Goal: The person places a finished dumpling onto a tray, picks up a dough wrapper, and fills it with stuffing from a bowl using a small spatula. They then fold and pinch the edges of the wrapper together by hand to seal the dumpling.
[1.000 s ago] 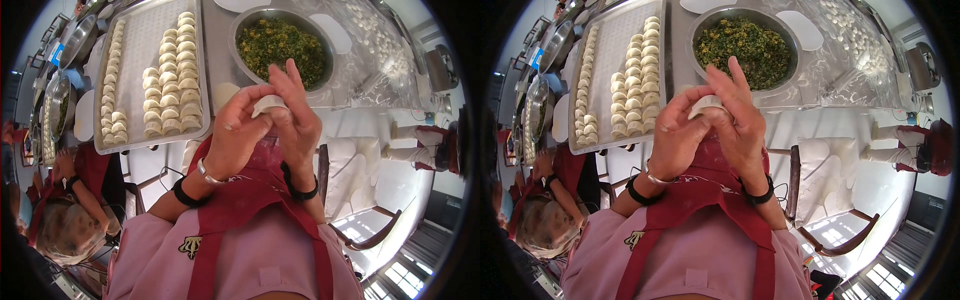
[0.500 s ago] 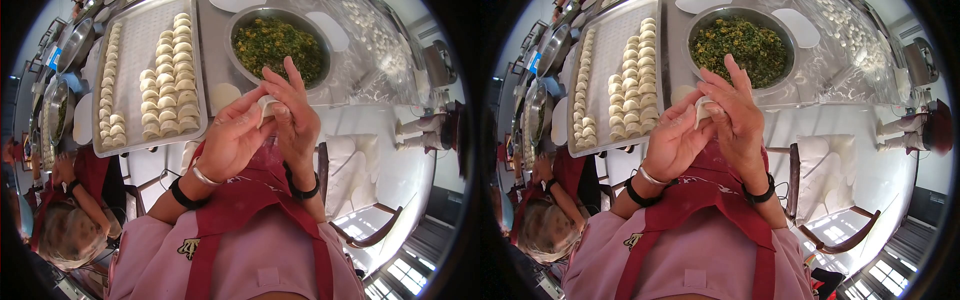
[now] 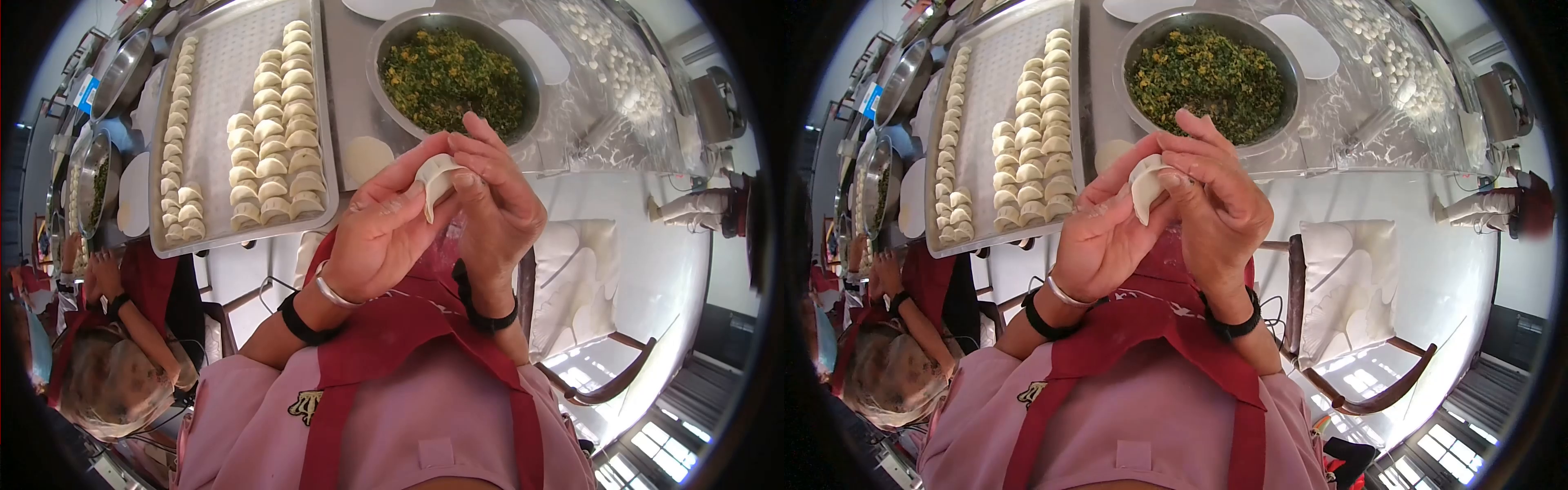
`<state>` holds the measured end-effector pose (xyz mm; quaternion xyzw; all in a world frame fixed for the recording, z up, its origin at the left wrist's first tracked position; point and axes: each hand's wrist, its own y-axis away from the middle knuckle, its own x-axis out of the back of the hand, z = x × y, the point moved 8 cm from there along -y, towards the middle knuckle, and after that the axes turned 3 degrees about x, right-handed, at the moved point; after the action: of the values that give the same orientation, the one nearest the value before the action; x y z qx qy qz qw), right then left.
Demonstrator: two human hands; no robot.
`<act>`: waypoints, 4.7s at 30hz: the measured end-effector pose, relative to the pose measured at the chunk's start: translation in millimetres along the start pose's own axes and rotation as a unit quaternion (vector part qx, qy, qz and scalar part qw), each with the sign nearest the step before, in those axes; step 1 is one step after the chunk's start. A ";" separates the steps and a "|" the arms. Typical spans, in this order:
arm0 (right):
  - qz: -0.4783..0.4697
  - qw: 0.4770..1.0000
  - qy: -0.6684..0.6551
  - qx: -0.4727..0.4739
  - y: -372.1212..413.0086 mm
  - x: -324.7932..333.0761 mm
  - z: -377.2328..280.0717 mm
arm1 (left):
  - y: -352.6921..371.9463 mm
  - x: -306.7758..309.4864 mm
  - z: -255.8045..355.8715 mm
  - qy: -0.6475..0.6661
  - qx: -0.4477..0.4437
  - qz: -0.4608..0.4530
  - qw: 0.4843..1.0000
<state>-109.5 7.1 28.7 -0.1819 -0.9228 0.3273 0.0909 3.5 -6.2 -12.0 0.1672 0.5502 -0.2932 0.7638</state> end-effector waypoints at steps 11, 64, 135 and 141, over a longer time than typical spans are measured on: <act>-0.040 0.995 -0.066 -0.055 -5.2 1.2 5.5 | 2.0 -0.3 2.4 -0.022 0.022 0.026 0.999; -0.101 0.994 0.028 0.019 -0.2 -18.1 -14.0 | 23.5 7.5 23.0 -0.391 -0.032 0.115 0.913; -0.013 0.988 -0.031 -0.152 -2.7 54.8 13.0 | 0.0 14.4 -11.8 -0.307 0.058 0.097 0.945; -0.064 0.978 -0.153 -0.125 11.0 1.4 9.9 | 7.7 7.0 0.5 -0.422 0.024 0.101 0.901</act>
<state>-110.6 9.9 14.2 -0.0801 -0.9692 0.2265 -0.0546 10.3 -2.4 -18.9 0.1007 0.1497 -0.2707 0.9456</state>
